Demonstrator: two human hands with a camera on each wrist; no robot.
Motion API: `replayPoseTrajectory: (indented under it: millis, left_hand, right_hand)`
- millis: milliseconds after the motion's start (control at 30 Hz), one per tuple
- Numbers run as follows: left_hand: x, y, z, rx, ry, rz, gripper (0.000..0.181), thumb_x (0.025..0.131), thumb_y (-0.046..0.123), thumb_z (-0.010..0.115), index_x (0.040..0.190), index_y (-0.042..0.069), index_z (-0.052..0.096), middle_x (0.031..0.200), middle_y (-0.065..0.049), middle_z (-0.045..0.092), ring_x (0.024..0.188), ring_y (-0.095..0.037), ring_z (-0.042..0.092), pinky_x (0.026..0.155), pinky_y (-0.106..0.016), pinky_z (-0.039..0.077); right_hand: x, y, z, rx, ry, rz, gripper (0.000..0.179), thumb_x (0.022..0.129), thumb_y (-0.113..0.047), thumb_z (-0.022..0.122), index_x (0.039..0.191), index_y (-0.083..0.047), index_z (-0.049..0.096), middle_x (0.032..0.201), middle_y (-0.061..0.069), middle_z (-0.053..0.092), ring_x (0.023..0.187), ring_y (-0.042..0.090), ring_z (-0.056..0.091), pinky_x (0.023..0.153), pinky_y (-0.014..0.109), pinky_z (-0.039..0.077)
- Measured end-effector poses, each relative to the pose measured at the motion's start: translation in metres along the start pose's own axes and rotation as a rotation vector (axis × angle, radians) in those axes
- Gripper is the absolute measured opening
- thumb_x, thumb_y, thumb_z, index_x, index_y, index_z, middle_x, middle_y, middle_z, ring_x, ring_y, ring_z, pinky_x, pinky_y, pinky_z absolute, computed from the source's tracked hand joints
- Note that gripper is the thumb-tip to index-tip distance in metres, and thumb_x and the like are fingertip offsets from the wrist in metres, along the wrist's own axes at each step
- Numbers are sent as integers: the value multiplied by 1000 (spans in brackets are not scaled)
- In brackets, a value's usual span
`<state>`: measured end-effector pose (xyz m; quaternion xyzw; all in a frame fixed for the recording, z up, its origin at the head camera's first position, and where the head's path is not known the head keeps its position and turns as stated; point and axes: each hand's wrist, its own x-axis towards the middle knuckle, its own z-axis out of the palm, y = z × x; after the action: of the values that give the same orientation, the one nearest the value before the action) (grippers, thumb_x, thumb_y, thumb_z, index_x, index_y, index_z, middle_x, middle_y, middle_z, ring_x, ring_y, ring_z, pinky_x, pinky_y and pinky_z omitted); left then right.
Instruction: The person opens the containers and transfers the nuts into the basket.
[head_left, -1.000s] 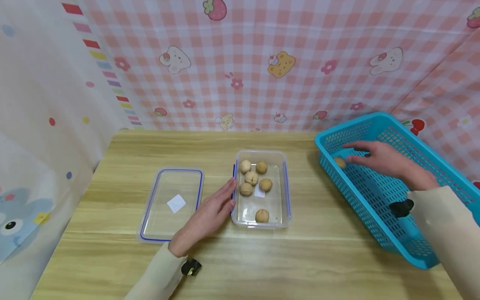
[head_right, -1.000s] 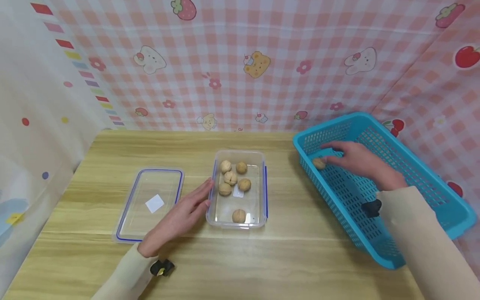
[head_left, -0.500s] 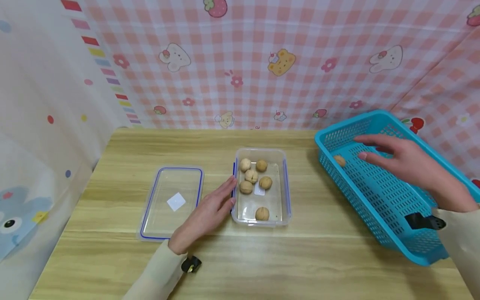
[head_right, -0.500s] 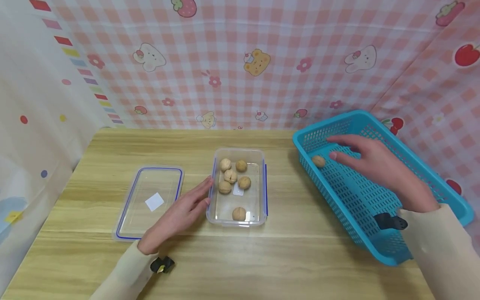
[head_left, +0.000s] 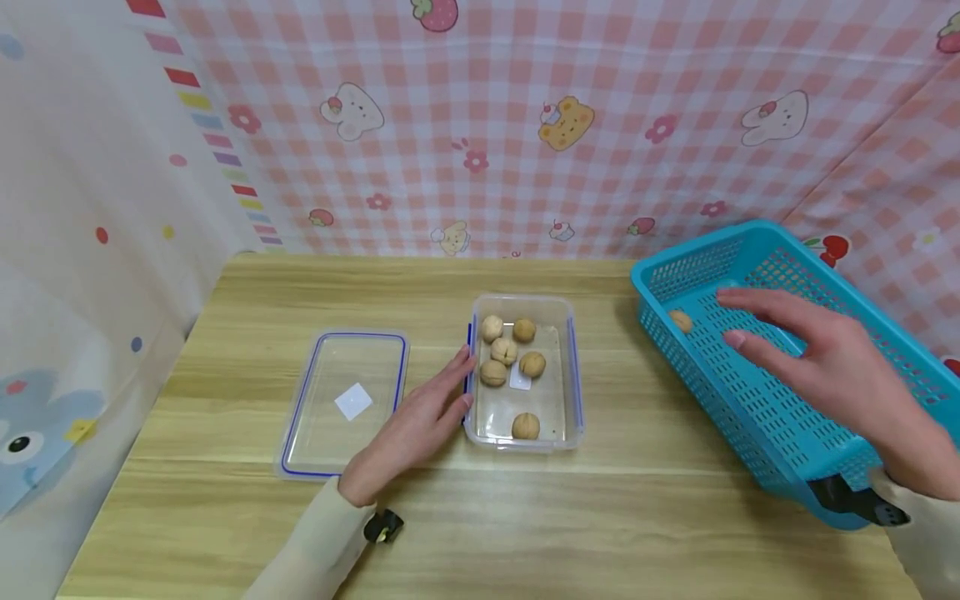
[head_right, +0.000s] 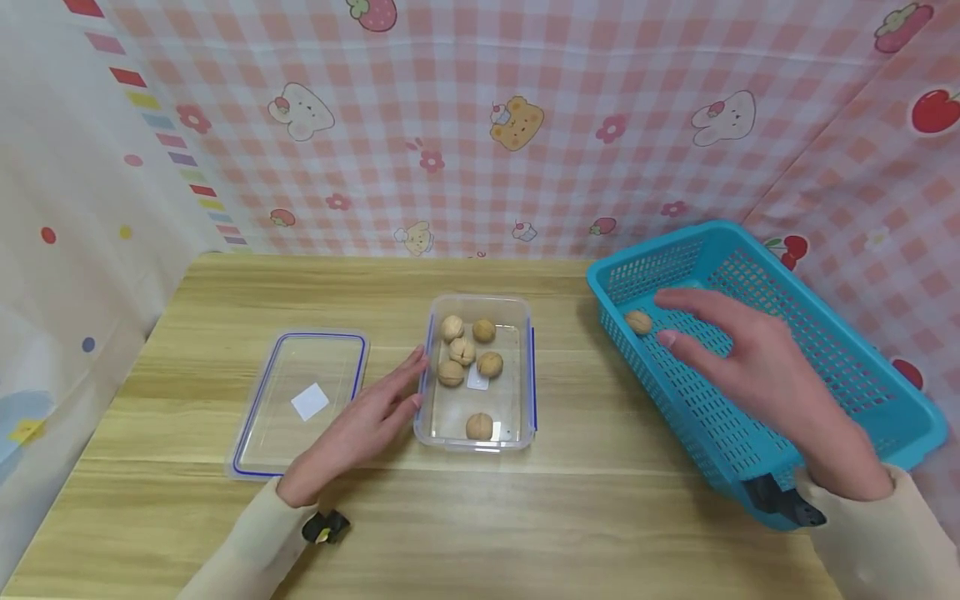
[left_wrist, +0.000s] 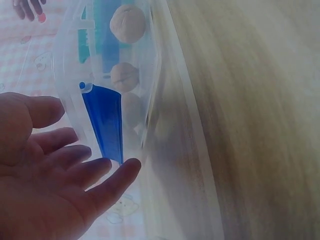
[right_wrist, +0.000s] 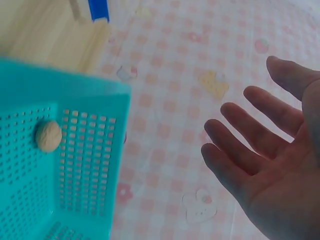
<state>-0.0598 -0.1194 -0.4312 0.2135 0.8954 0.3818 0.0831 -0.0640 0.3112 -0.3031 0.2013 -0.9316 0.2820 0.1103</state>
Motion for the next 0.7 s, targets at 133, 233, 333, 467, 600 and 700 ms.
replayPoseTrajectory:
  millis: [133, 233, 333, 467, 600, 700]
  left_hand:
    - [0, 1, 0, -5, 1, -4, 55, 109, 19, 53, 160, 6, 37, 169, -9, 24, 152, -29, 31, 124, -48, 27]
    - [0, 1, 0, -5, 9, 4, 55, 109, 19, 53, 160, 5, 37, 169, -11, 26, 152, -30, 31, 124, -50, 28]
    - [1, 0, 1, 1, 18, 20, 57, 108, 18, 53, 160, 2, 35, 167, -15, 27, 151, -32, 33, 124, -51, 28]
    - [1, 0, 2, -4, 24, 24, 60, 108, 17, 53, 161, 0, 29, 167, -18, 28, 151, -34, 32, 124, -51, 28]
    - [0, 0, 2, 2, 18, 16, 58, 109, 17, 52, 160, 1, 31, 167, -17, 26, 152, -33, 31, 124, -51, 27]
    - [0, 1, 2, 17, 15, 15, 56, 109, 19, 52, 160, 3, 35, 168, -16, 25, 152, -33, 31, 124, -51, 28]
  right_hand:
    - [-5, -12, 6, 28, 19, -47, 54, 89, -2, 80, 138, -21, 68, 138, -19, 60, 131, -11, 46, 97, 1, 35]
    - [-7, -21, 13, 52, 15, -76, 59, 87, 1, 80, 139, -24, 67, 139, -10, 63, 133, -6, 49, 98, 3, 36]
    - [-9, -30, 19, 76, 0, -87, 61, 86, 2, 81, 140, -24, 66, 141, -8, 63, 134, -3, 49, 100, 3, 37]
    - [-10, -37, 29, 99, -25, -106, 59, 87, 2, 80, 139, -22, 67, 145, -5, 61, 136, -1, 49, 104, 4, 36]
    - [-9, -40, 41, 133, -25, -112, 53, 88, 2, 79, 136, -20, 69, 144, 0, 62, 142, 3, 46, 109, 7, 34]
    - [-9, -42, 50, 169, -13, -118, 51, 88, 3, 78, 134, -18, 70, 140, 1, 65, 146, 8, 43, 113, 10, 33]
